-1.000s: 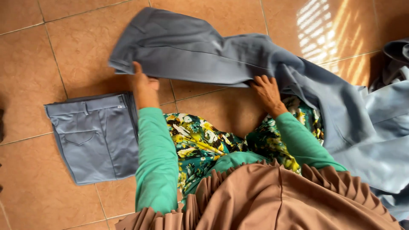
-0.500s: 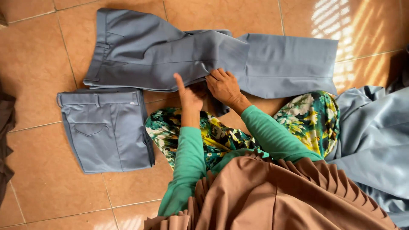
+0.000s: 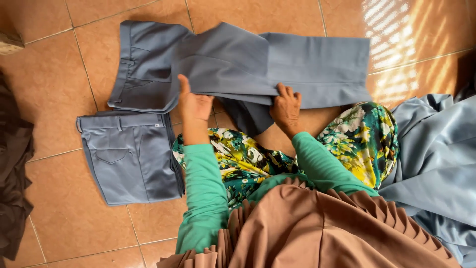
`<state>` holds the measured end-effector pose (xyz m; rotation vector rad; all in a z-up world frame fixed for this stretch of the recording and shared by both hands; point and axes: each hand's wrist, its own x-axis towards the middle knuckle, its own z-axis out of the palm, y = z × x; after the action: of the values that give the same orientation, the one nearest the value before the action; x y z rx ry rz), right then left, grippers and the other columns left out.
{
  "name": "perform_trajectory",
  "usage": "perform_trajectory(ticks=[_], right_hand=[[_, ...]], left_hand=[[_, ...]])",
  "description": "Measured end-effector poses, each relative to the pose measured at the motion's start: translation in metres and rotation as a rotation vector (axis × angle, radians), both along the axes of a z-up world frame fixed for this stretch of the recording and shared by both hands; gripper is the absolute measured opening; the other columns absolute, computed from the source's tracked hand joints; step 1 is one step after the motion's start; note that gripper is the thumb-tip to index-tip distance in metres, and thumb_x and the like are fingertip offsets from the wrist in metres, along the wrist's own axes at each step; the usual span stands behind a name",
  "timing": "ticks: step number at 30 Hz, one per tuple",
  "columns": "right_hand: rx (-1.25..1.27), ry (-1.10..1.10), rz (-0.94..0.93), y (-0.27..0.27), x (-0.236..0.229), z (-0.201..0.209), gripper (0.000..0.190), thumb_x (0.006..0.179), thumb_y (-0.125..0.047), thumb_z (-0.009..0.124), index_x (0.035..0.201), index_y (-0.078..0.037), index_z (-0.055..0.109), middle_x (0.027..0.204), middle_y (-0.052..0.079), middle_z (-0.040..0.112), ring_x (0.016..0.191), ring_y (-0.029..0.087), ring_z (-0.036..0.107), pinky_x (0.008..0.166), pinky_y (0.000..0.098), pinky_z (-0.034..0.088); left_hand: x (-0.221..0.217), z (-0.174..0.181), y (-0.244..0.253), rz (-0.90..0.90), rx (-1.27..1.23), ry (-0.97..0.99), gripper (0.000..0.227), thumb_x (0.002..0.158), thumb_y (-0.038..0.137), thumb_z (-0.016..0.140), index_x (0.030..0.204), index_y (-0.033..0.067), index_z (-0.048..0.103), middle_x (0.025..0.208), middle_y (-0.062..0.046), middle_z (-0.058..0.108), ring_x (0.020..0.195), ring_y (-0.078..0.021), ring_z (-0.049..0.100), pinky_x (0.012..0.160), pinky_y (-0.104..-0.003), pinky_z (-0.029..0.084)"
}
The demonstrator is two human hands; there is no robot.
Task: Folding trousers and stacking them neatly on the floor in a factory setting.
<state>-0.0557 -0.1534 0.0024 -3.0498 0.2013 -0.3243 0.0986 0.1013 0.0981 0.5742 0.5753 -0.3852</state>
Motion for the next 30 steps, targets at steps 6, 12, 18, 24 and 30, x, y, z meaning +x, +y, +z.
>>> perform_trajectory(ticks=[6,12,18,24,30], right_hand=[[0.011,-0.351,0.002,-0.026,0.020,0.012,0.008,0.072,-0.020,0.075,0.077,-0.020,0.070,0.111,-0.007,0.066,0.103,0.014,0.063,0.086,0.0373,0.041],[0.119,-0.448,0.048,-0.072,0.038,0.078,0.032,0.084,-0.007,0.067,0.108,-0.028,0.069,0.094,-0.006,0.064,0.091,0.016,0.066,0.080,0.0339,0.047],[0.026,-0.768,0.195,-0.095,0.028,0.218,0.026,0.112,-0.002,0.047,0.119,-0.002,0.072,0.100,0.013,0.066,0.081,0.028,0.060,0.078,0.0380,0.041],[0.040,-0.702,0.273,-0.095,-0.029,0.154,0.028,0.107,0.007,0.060,0.116,-0.014,0.077,0.096,0.010,0.060,0.076,0.027,0.050,0.077,0.0435,0.036],[0.104,0.054,0.101,-0.089,-0.105,0.009,0.029,0.082,-0.008,0.065,0.103,-0.027,0.072,0.110,-0.001,0.060,0.105,0.025,0.059,0.092,0.0412,0.046]], left_hand=[[0.027,0.075,0.056,-0.001,0.094,-0.115,0.056,0.084,0.055,0.073,0.116,0.0092,0.075,0.118,-0.014,0.077,0.117,-0.0333,0.072,0.108,-0.059,0.054],[0.076,0.128,0.095,0.092,0.130,-0.147,0.050,0.084,0.047,0.071,0.114,0.0067,0.073,0.115,-0.015,0.079,0.112,-0.0339,0.076,0.105,-0.057,0.062],[0.103,0.148,0.113,0.180,0.108,-0.181,0.048,0.082,0.030,0.075,0.122,0.0055,0.072,0.130,-0.016,0.075,0.126,-0.0340,0.071,0.105,-0.059,0.061],[0.073,0.093,0.146,0.305,0.072,-0.261,0.055,0.084,0.027,0.073,0.132,0.0025,0.067,0.139,-0.019,0.068,0.131,-0.0368,0.064,0.115,-0.055,0.053],[0.061,-0.080,0.216,0.241,0.282,0.110,0.061,0.105,0.042,0.057,0.149,0.0002,0.046,0.151,-0.023,0.053,0.142,-0.0421,0.046,0.117,-0.066,0.036]])
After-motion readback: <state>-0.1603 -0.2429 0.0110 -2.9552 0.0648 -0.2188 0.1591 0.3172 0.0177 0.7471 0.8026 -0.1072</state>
